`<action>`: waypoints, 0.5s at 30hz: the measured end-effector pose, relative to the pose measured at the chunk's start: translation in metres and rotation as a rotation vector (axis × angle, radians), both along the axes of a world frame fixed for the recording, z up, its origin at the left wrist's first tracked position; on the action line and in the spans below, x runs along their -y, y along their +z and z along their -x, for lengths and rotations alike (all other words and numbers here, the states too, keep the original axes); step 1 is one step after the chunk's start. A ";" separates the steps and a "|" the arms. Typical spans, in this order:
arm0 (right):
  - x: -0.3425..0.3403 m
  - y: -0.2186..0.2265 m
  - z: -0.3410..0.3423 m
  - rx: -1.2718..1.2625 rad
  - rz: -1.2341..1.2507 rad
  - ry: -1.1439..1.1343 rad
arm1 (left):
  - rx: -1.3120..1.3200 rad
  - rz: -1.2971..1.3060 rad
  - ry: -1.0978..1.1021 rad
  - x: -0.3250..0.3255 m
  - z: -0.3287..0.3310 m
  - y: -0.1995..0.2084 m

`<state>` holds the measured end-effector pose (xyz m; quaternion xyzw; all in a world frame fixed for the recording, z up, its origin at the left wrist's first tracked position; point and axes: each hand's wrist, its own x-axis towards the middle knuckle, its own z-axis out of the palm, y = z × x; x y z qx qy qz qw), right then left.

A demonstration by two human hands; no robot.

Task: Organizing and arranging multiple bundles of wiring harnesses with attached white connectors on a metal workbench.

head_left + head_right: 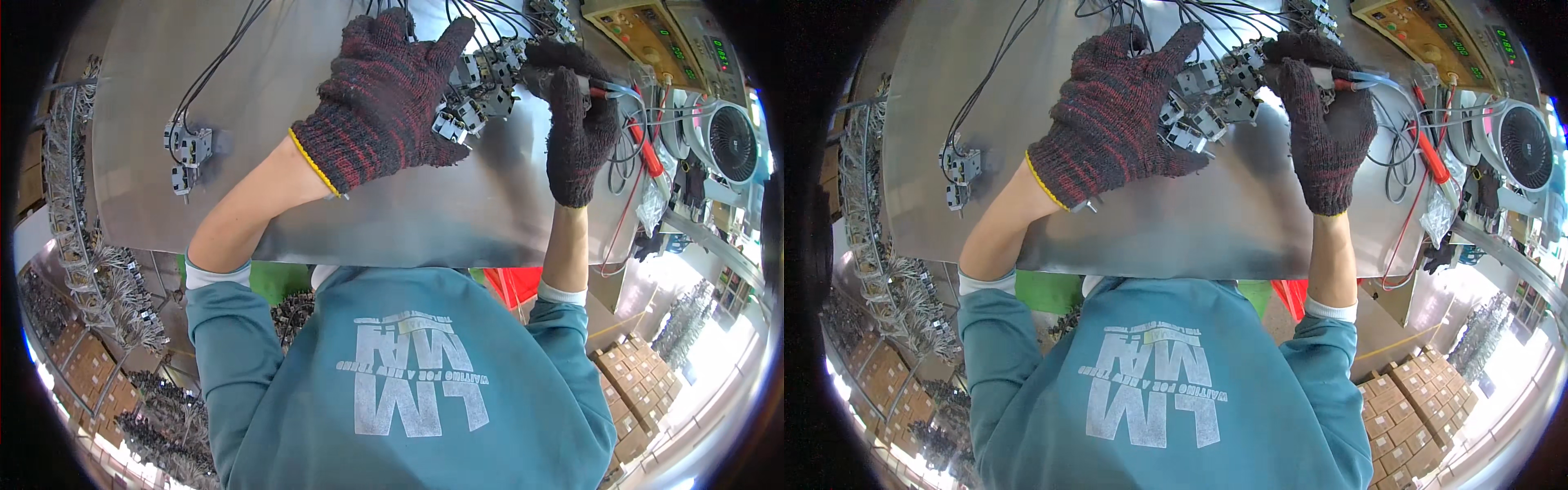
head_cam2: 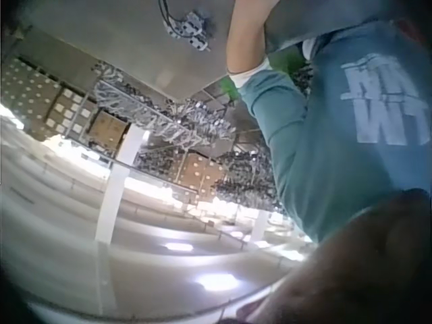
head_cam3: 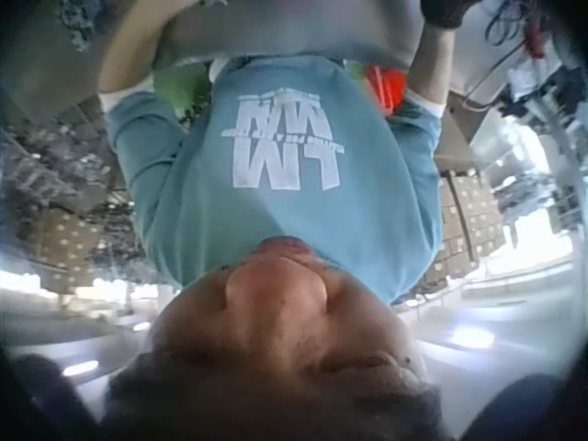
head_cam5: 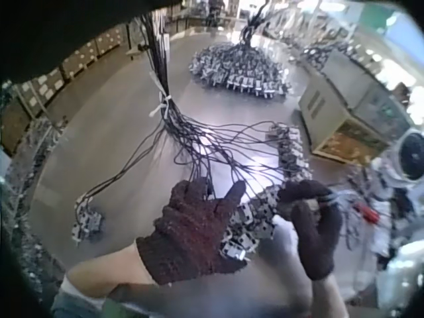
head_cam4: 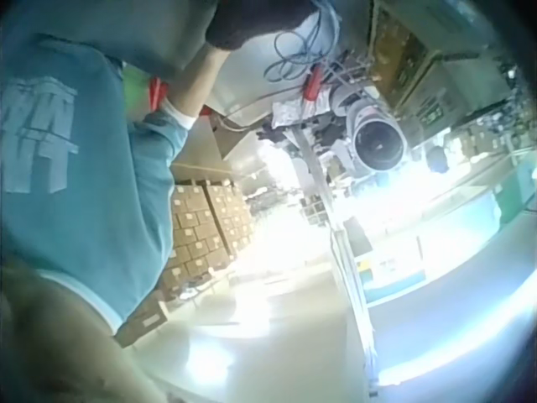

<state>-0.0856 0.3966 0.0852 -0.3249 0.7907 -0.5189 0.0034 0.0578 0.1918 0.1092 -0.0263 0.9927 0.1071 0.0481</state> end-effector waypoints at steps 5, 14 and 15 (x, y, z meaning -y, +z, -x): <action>-0.005 0.007 -0.011 0.054 0.281 0.073 | -0.221 0.020 0.112 -0.009 -0.004 -0.019; -0.025 0.015 -0.003 0.059 0.097 0.256 | 0.124 0.103 -0.002 -0.013 0.003 0.030; -0.023 0.015 -0.001 0.112 0.052 0.263 | 0.126 0.104 -0.002 -0.012 0.004 0.028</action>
